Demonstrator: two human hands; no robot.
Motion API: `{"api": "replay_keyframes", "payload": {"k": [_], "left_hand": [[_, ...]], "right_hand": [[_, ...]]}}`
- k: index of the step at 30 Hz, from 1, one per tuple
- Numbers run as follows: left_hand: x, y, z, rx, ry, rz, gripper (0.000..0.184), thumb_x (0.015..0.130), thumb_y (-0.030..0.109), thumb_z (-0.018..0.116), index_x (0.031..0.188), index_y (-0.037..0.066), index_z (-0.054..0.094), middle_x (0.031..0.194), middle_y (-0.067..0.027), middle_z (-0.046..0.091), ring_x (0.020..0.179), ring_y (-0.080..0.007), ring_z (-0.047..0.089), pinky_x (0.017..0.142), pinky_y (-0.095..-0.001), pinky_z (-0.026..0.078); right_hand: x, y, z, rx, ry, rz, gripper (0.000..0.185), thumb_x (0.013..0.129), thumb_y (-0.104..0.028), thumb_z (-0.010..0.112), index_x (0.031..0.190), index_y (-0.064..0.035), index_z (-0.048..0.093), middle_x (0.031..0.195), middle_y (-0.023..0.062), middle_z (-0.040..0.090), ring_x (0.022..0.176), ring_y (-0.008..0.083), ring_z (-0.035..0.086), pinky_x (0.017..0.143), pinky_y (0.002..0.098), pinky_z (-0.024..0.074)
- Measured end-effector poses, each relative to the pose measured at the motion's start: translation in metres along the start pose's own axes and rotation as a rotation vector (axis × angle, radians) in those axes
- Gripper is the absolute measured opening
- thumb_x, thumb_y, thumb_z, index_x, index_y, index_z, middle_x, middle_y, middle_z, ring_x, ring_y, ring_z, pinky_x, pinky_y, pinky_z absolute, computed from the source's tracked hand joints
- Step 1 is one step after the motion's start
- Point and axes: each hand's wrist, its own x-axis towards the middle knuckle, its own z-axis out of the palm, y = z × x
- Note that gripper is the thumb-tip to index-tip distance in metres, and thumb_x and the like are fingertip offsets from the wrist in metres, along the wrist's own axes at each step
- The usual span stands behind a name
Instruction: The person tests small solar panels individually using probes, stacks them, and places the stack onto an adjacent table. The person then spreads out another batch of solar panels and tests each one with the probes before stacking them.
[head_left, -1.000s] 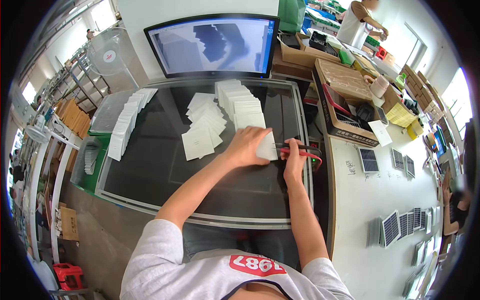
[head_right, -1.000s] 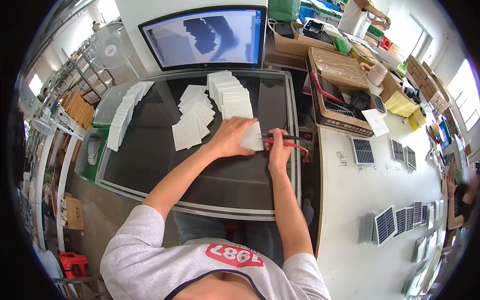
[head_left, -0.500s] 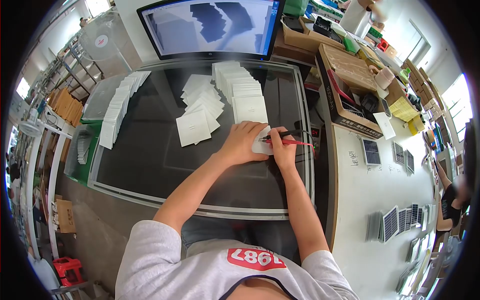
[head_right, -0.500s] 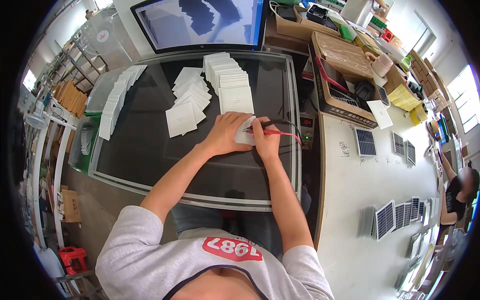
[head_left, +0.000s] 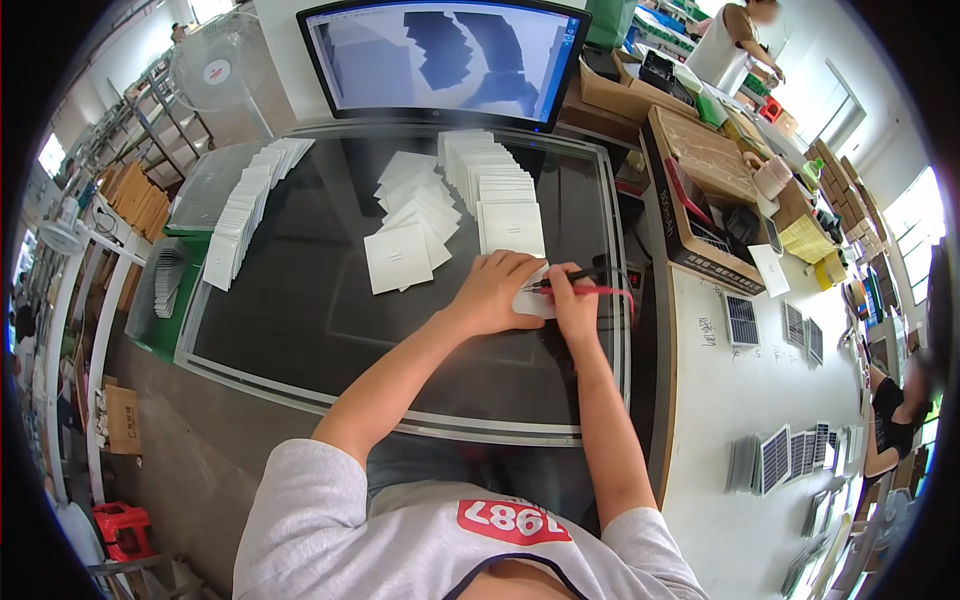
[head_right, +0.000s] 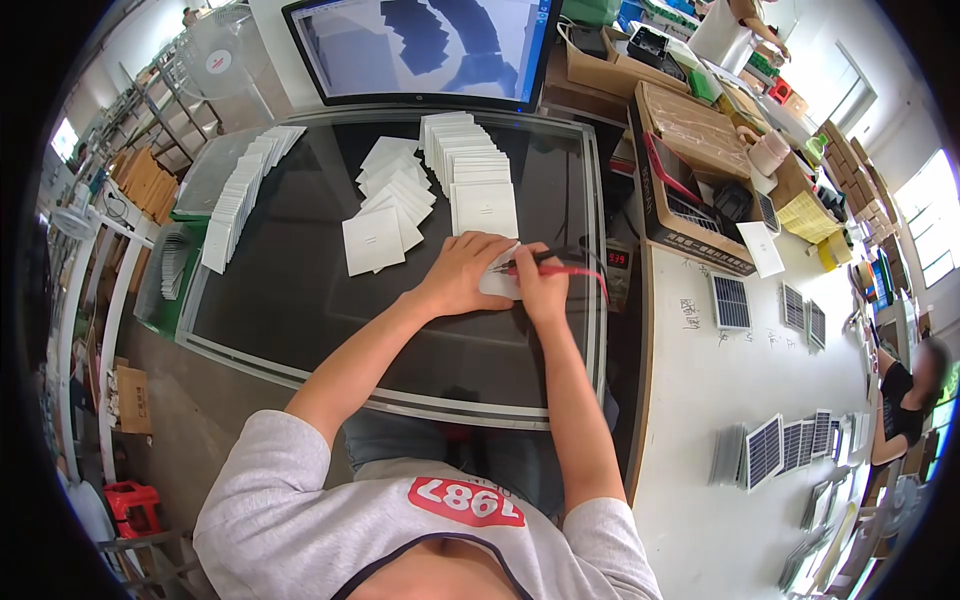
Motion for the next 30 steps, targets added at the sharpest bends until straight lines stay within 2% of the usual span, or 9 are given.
{"api": "replay_keyframes", "payload": {"k": [2,5,8,12,18,19,20,23,30], "left_hand": [[0.0,0.001,-0.001,-0.001,-0.027,0.002,0.085,0.061,0.039,0.083,0.133,0.007,0.049,0.132,-0.0091,0.05,0.123,-0.0275,0.043,0.098,-0.0429,0.034],[-0.007,0.009,-0.009,-0.012,-0.132,0.002,0.085,0.064,0.04,0.081,0.133,0.004,0.048,0.133,-0.0127,0.047,0.125,-0.0304,0.04,0.101,-0.0446,0.033],[-0.023,0.029,-0.018,0.007,-0.238,0.031,0.085,0.066,0.041,0.08,0.134,0.001,0.047,0.133,-0.0157,0.045,0.126,-0.0328,0.038,0.103,-0.046,0.031],[-0.042,0.051,-0.027,0.018,-0.326,0.056,0.088,0.067,0.046,0.079,0.134,0.0,0.046,0.132,-0.0177,0.044,0.128,-0.0334,0.036,0.106,-0.0473,0.029],[-0.011,0.018,-0.037,0.04,-0.483,0.059,0.073,0.079,0.045,0.07,0.134,0.002,0.049,0.141,-0.0169,0.04,0.136,-0.0341,0.03,0.108,-0.0501,0.029],[0.006,0.014,-0.041,0.069,-0.445,-0.037,0.071,0.08,0.045,0.07,0.133,0.001,0.049,0.144,-0.0179,0.037,0.138,-0.0349,0.027,0.108,-0.0525,0.028],[0.011,-0.005,-0.024,0.217,-0.174,-0.027,0.069,0.08,0.043,0.07,0.133,0.002,0.049,0.144,-0.0184,0.037,0.14,-0.0349,0.025,0.108,-0.0538,0.028],[0.035,-0.031,-0.013,0.432,0.081,-0.076,0.071,0.077,0.039,0.074,0.133,0.003,0.049,0.145,-0.0185,0.036,0.141,-0.0357,0.024,0.107,-0.0549,0.029],[0.036,-0.029,-0.027,0.239,0.0,-0.044,0.075,0.067,0.031,0.082,0.129,0.002,0.053,0.133,-0.0173,0.045,0.127,-0.0348,0.04,0.107,-0.0499,0.032]], "right_hand": [[0.016,-0.005,-0.007,0.136,0.001,0.158,0.023,0.091,-0.024,0.059,0.078,-0.0048,0.063,0.061,-0.0002,0.057,0.053,0.007,0.051,0.046,0.023,0.0353],[0.041,-0.004,-0.026,0.578,0.148,0.379,0.024,0.092,-0.029,0.059,0.093,-0.0051,0.062,0.066,0.0029,0.055,0.056,0.0121,0.055,0.045,0.0231,0.0416],[0.055,0.008,-0.033,0.679,0.184,0.413,0.029,0.094,-0.033,0.058,0.103,-0.0052,0.059,0.073,0.0035,0.056,0.059,0.0123,0.057,0.047,0.0232,0.0446],[0.034,-0.001,-0.012,0.521,0.199,0.122,0.032,0.096,-0.035,0.057,0.108,-0.0056,0.059,0.088,0.0036,0.059,0.066,0.0127,0.059,0.056,0.0217,0.0463],[0.024,0.0,-0.008,0.475,0.163,0.04,0.033,0.096,-0.035,0.059,0.105,-0.0037,0.058,0.082,0.0034,0.06,0.063,0.0118,0.058,0.056,0.0226,0.045],[0.023,-0.001,-0.01,0.472,0.154,0.049,0.032,0.096,-0.034,0.058,0.104,-0.0037,0.057,0.08,0.003,0.06,0.061,0.0117,0.057,0.055,0.022,0.045],[0.022,-0.001,-0.01,0.489,0.161,0.048,0.032,0.096,-0.035,0.058,0.102,-0.0033,0.058,0.079,0.0036,0.059,0.06,0.0117,0.057,0.054,0.0225,0.0443],[0.023,-0.004,-0.012,0.488,0.18,0.027,0.032,0.096,-0.034,0.057,0.096,-0.002,0.059,0.075,0.0045,0.057,0.055,0.0117,0.055,0.05,0.0233,0.0424],[0.019,-0.004,-0.002,0.307,0.144,-0.013,0.026,0.097,-0.027,0.055,0.093,-0.0014,0.056,0.066,0.0046,0.054,0.056,0.0111,0.054,0.05,0.0237,0.0414]]}}
